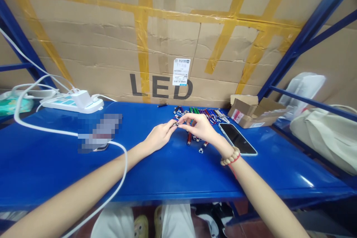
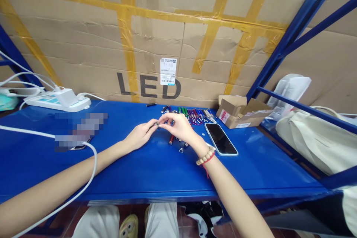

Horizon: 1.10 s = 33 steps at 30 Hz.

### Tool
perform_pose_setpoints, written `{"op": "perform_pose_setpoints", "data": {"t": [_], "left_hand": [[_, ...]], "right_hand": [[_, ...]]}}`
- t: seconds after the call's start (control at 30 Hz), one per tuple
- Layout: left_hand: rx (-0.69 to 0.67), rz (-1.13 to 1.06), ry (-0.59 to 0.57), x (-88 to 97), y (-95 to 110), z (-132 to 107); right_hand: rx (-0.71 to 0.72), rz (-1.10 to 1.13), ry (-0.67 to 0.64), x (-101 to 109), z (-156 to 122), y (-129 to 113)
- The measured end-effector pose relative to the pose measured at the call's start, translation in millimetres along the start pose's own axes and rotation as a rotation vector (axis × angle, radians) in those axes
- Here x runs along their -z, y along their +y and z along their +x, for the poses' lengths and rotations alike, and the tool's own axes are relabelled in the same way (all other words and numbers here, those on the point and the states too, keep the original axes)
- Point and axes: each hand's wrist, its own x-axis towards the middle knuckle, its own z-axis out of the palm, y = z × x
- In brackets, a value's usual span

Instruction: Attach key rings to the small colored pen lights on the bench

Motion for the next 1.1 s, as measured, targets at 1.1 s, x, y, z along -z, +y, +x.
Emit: {"op": "perform_pose_setpoints", "data": {"t": [1.1], "left_hand": [[-0.255, 0.095, 0.139, -9.3, -12, 1]], "right_hand": [[-0.093, 0.033, -0.049, 5, -1, 5]]}}
